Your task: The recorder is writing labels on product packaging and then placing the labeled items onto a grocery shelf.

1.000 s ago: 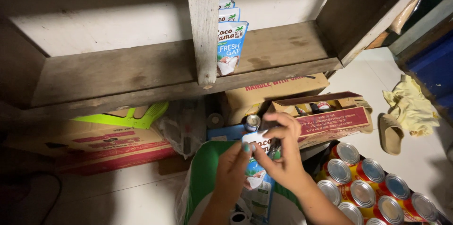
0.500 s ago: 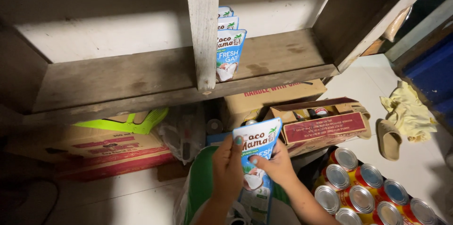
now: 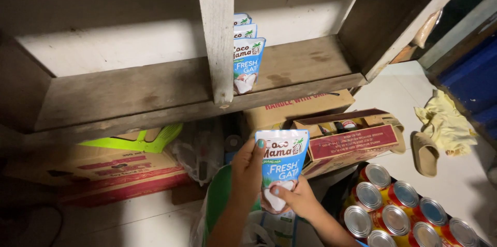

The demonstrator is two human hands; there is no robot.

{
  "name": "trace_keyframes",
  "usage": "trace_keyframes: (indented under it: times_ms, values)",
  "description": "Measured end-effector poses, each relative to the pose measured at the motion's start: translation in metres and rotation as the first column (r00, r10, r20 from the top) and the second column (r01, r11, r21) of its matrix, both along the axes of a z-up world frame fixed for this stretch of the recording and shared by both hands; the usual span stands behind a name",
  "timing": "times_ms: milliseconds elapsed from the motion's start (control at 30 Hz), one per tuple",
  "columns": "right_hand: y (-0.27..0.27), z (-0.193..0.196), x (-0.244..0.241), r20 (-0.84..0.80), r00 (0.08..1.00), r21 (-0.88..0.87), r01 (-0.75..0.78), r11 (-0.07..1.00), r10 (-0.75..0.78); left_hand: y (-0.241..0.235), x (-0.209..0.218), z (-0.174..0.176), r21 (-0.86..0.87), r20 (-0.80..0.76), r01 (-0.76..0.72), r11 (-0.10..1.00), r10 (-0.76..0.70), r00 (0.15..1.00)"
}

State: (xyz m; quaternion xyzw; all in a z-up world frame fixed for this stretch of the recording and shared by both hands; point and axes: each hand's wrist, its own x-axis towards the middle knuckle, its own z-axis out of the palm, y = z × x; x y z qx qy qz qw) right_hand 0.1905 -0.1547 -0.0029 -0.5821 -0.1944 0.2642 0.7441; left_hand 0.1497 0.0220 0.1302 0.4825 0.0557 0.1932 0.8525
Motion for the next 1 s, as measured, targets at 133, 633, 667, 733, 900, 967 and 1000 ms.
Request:
trace_keyframes:
  times_ms: [133, 633, 667, 733, 900, 967, 1000]
  values:
    - [0.001, -0.012, 0.010, 0.172, 0.970, -0.032, 0.181, 0.983, -0.173, -0.010, 0.002, -0.015, 0.232, 0.046, -0.017, 0.973, 0.007, 0.999]
    - [0.024, 0.028, 0.014, 0.570, 0.746, 0.023, 0.403, 0.915, -0.344, -0.030, -0.001, -0.032, 0.409, 0.051, -0.391, 0.824, 0.408, 0.912]
    - [0.023, 0.023, 0.016, 0.568, 0.743, 0.031, 0.412, 0.911, -0.355, -0.031, 0.000, -0.036, 0.445, 0.042, -0.403, 0.799, 0.431, 0.901]
    - [0.024, 0.038, 0.014, 0.591, 0.726, 0.053, 0.401, 0.915, -0.352, -0.029, 0.001, -0.039, 0.432, 0.090, -0.401, 0.808, 0.404, 0.911]
    - [0.013, 0.029, 0.022, 0.696, 0.637, 0.022, 0.443, 0.896, -0.332, -0.028, -0.002, -0.044, 0.443, 0.140, -0.344, 0.828, 0.315, 0.939]
    - [0.009, 0.008, 0.029, 0.659, 0.667, 0.003, 0.459, 0.888, -0.347, -0.027, -0.001, -0.039, 0.383, -0.017, -0.284, 0.879, 0.314, 0.949]
    - [0.016, 0.026, 0.025, 0.659, 0.666, 0.008, 0.457, 0.889, -0.348, -0.028, 0.004, -0.047, 0.386, -0.013, -0.287, 0.877, 0.316, 0.949]
